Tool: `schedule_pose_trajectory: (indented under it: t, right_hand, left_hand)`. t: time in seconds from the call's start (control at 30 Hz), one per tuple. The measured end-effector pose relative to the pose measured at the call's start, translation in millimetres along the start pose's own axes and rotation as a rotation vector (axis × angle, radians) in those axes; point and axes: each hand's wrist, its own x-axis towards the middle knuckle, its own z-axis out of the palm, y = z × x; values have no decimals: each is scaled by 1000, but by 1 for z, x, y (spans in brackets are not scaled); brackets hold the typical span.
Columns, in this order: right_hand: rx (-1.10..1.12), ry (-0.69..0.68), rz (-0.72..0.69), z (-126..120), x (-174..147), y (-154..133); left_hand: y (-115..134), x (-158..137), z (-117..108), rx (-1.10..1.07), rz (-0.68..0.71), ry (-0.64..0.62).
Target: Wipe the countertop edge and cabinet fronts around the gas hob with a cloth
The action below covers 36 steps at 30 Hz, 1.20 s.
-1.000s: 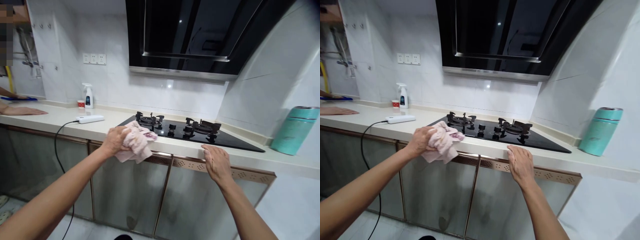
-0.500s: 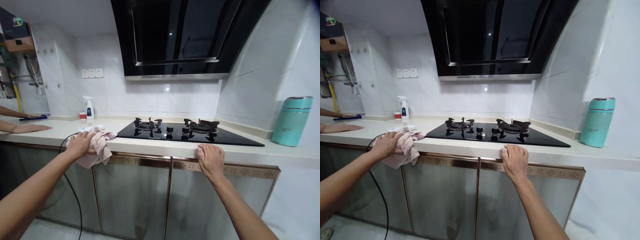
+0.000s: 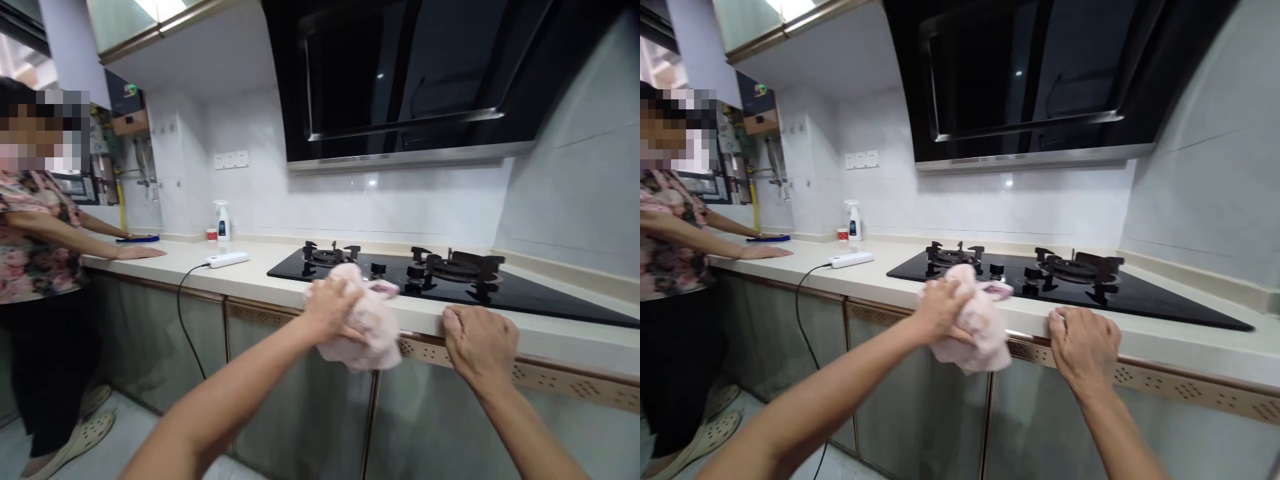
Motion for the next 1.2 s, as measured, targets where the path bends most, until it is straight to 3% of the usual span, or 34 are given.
schedule_pose_trajectory:
  t: [0.13,0.23,0.33,0.43,0.67,0.8,1.0,1.13,1.2]
  right_hand:
    - [6,-34,-65,-1,-4,8]
    - [49,-82,-119,-6,-6,15]
    - [89,-115,-143,-10,-6,19]
    - [111,-124,-130,-11,-5,20]
    - [134,-67,-108,-8,-4,16]
    - [114,-39,-112,-6,-4,14]
    - [76,-22,-119,-7,-1,9]
    - [52,15,-68,-4,1,1]
    - [41,66,-32,0,1,-2]
  left_hand:
    - [56,33,20,-23,65,157]
    - [56,38,24,-8,90,165]
    - [28,27,19,3,111,105]
    - [-16,4,11,2,22,37]
    - [-139,-77,-8,-28,-382,-64]
    - [-193,-104,-19,-64,-617,-140]
    - [-220,-93,-41,-86,-809,-77]
    - [-224,-54,-58,-46,-897,61]
    - [-220,-28,-56,-25,-883,104]
